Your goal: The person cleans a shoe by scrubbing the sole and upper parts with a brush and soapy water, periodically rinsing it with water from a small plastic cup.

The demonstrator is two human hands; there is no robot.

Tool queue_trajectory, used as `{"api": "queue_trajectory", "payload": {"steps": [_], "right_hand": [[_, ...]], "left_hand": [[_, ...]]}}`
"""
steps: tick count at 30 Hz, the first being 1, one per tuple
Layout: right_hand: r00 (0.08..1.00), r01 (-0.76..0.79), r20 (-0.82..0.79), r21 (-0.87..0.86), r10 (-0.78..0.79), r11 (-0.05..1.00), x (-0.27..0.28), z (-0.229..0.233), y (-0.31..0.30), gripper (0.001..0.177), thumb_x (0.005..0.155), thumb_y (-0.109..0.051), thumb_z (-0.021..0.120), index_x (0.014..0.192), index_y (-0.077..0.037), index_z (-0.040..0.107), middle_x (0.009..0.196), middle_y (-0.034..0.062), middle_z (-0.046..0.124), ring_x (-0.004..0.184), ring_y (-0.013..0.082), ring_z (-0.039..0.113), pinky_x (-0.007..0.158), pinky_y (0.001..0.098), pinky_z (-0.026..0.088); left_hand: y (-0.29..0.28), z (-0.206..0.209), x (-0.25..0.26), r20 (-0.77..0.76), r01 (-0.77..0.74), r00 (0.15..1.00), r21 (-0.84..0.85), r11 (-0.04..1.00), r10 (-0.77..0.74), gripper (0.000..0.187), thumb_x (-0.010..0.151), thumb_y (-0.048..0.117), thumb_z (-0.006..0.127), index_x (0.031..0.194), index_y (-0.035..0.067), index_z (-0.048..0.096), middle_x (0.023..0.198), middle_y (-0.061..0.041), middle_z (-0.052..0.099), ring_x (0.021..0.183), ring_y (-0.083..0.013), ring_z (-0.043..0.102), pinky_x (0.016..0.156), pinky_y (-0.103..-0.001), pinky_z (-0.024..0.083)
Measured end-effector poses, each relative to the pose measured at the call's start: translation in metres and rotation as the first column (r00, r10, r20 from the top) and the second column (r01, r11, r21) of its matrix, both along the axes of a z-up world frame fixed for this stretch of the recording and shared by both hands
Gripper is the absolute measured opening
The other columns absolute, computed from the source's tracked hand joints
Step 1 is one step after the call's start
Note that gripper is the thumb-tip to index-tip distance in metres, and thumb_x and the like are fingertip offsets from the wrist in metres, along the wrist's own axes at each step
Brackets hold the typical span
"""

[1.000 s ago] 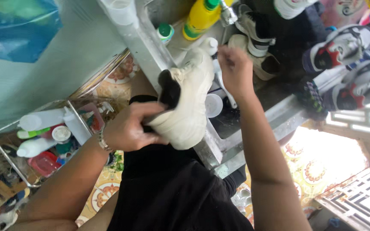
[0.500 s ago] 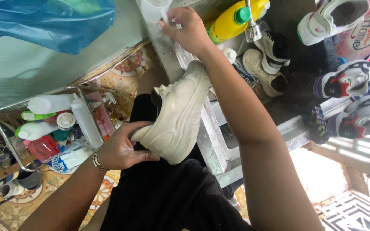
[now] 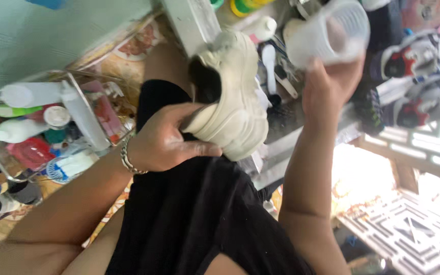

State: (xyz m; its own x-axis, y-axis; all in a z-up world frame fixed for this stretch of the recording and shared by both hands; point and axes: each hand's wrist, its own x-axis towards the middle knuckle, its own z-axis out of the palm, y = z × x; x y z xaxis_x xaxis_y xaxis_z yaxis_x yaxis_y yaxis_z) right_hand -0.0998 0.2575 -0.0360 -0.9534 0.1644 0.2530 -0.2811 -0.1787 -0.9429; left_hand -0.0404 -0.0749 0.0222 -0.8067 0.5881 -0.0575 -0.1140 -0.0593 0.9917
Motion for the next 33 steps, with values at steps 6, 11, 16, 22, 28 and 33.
{"api": "queue_trajectory", "payload": {"steps": [6, 11, 16, 22, 28, 33], "right_hand": [[0.956, 0.238, 0.167, 0.035, -0.241, 0.971, 0.143, 0.037, 0.029, 0.091, 0.082, -0.019, 0.097, 0.150, 0.003, 0.040, 0.138, 0.0213, 0.060, 0.130, 0.0347, 0.064, 0.116, 0.0473, 0.055], [0.887, 0.394, 0.201, 0.142, -0.416, 0.908, 0.217, 0.041, 0.025, 0.088, 0.083, -0.018, 0.097, 0.149, 0.004, 0.042, 0.137, 0.0169, 0.060, 0.132, 0.0317, 0.063, 0.115, 0.0446, 0.055], [0.838, 0.487, 0.193, 0.157, -0.510, 0.859, 0.251, 0.046, 0.026, 0.086, 0.084, -0.016, 0.097, 0.148, 0.002, 0.041, 0.135, 0.0167, 0.061, 0.129, 0.0277, 0.063, 0.115, 0.0403, 0.054], [0.872, 0.435, 0.089, 0.307, -0.481, 0.846, 0.252, 0.081, 0.037, 0.089, 0.083, -0.024, 0.101, 0.144, -0.003, 0.039, 0.129, 0.0112, 0.058, 0.121, 0.0209, 0.063, 0.105, 0.0322, 0.054], [0.941, 0.260, 0.035, 0.560, -0.336, 0.787, 0.224, 0.129, 0.053, 0.080, 0.079, -0.021, 0.100, 0.137, 0.001, 0.050, 0.123, 0.0151, 0.067, 0.109, 0.0239, 0.071, 0.096, 0.0322, 0.059], [0.981, 0.141, -0.011, 0.729, -0.195, 0.670, 0.195, 0.171, 0.063, 0.080, 0.075, -0.013, 0.100, 0.134, 0.004, 0.049, 0.128, 0.0181, 0.064, 0.112, 0.0237, 0.071, 0.098, 0.0345, 0.063]], "left_hand": [[0.048, 0.017, -0.014, -0.233, 0.051, 0.970, -0.074, 0.996, -0.067, 0.044, 0.080, 0.025, 0.092, 0.108, -0.001, 0.071, 0.102, -0.012, 0.078, 0.093, -0.0172, 0.079, 0.085, -0.029, 0.060], [0.078, 0.028, -0.011, -0.189, 0.096, 0.975, -0.096, 0.991, -0.113, 0.035, 0.081, 0.024, 0.090, 0.100, -0.001, 0.074, 0.094, -0.011, 0.079, 0.087, -0.0160, 0.080, 0.078, -0.028, 0.061], [0.104, 0.034, -0.012, -0.035, 0.244, 0.967, -0.170, 0.955, -0.253, 0.033, 0.083, 0.029, 0.086, 0.099, 0.002, 0.075, 0.089, -0.007, 0.081, 0.080, -0.0117, 0.079, 0.073, -0.026, 0.061], [0.123, 0.035, -0.012, 0.160, 0.478, 0.865, 0.034, 0.878, -0.476, 0.034, 0.088, 0.026, 0.081, 0.111, 0.002, 0.074, 0.100, -0.006, 0.081, 0.094, -0.0124, 0.076, 0.086, -0.030, 0.061], [0.143, 0.042, -0.003, 0.126, 0.542, 0.834, -0.003, 0.840, -0.537, 0.053, 0.088, 0.029, 0.079, 0.130, 0.002, 0.059, 0.112, -0.006, 0.078, 0.103, -0.0115, 0.074, 0.090, -0.030, 0.059], [0.152, 0.059, 0.000, 0.067, 0.466, 0.884, -0.077, 0.881, -0.462, 0.049, 0.083, 0.035, 0.083, 0.118, 0.004, 0.068, 0.096, -0.006, 0.079, 0.087, -0.0104, 0.075, 0.078, -0.028, 0.060]]}}
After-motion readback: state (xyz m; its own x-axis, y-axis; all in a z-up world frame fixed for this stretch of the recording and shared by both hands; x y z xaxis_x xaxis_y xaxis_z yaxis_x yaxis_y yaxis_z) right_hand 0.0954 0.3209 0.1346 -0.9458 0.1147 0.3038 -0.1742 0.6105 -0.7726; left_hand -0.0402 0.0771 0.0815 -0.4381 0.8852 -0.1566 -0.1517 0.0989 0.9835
